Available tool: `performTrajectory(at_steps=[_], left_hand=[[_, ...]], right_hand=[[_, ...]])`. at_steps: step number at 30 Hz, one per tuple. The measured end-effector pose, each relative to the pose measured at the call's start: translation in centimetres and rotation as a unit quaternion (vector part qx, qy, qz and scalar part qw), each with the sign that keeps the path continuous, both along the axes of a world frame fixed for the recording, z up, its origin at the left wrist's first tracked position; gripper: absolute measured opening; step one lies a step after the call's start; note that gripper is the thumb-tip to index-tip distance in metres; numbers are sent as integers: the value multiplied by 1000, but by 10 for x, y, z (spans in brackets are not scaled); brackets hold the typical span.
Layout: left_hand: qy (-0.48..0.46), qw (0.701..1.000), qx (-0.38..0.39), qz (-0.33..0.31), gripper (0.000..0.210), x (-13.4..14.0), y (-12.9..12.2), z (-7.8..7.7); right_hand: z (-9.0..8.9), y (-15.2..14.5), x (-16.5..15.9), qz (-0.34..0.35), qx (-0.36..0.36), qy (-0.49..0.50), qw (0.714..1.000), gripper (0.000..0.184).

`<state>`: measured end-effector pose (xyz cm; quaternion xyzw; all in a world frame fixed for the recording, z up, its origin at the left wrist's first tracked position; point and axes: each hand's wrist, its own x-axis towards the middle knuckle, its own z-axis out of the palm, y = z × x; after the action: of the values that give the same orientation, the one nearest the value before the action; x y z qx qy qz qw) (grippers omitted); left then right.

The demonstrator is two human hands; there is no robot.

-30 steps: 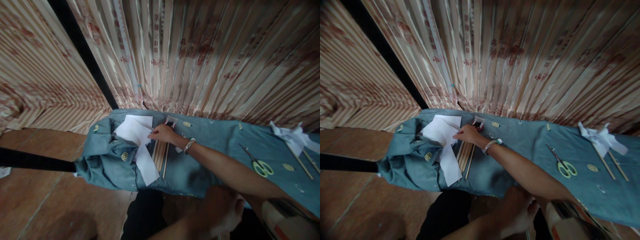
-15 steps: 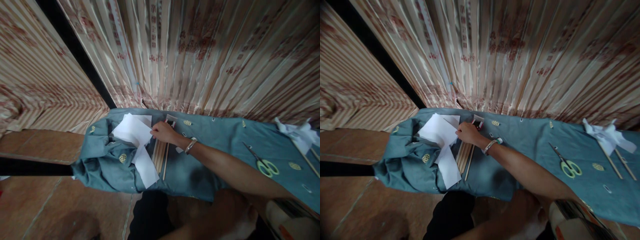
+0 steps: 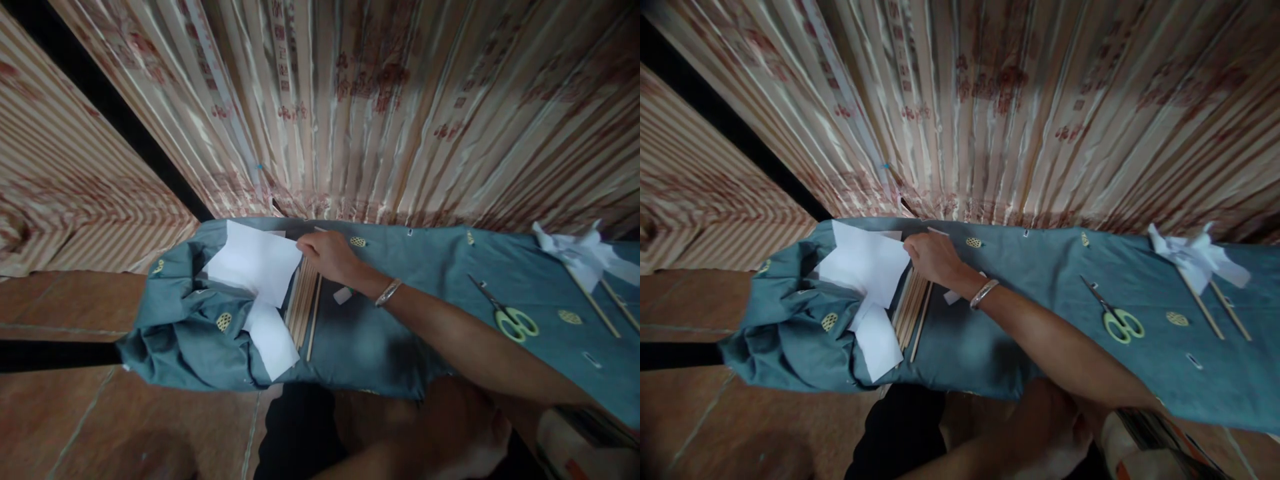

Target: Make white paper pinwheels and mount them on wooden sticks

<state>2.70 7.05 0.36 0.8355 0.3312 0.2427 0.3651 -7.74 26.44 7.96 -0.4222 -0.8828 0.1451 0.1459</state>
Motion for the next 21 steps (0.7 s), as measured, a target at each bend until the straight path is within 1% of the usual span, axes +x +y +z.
performTrajectory(at_steps=[2, 4, 5, 7, 8, 10, 13, 16, 19, 21], left_hand=[[21, 999, -43, -7, 29, 3, 0, 2], [25, 997, -75, -11, 30, 5, 1, 6], [21, 996, -87, -12, 30, 5, 2, 8], [9, 995, -100, -19, 28, 5, 4, 11], [6, 994, -103, -21, 27, 4, 6, 12], [4, 994, -103, -21, 26, 3, 9, 11], [-19, 995, -97, 5, 22, -1, 15, 12], [-46, 996, -75, 33, 19, -8, 20, 17], [-90, 993, -45, 67, 21, -14, 25, 23], [-110, 990, -28, 81, 21, -18, 27, 26]], right_hand=[[0, 5, 14, -21, -17, 88, 996, 28], [1, 9, 33, -46, -70, 186, 979, 29], [2, 9, 45, -56, -106, 235, 965, 29], [4, 6, 72, -79, -183, 330, 923, 27], [4, 3, 88, -92, -208, 368, 902, 27], [4, -7, 123, -134, -232, 421, 867, 29], [0, -30, 175, -234, -235, 461, 823, 35], [-12, -59, 220, -329, -226, 487, 777, 40], [-29, -87, 252, -392, -203, 500, 745, 42], [-40, -101, 266, -422, -193, 494, 735, 44]])
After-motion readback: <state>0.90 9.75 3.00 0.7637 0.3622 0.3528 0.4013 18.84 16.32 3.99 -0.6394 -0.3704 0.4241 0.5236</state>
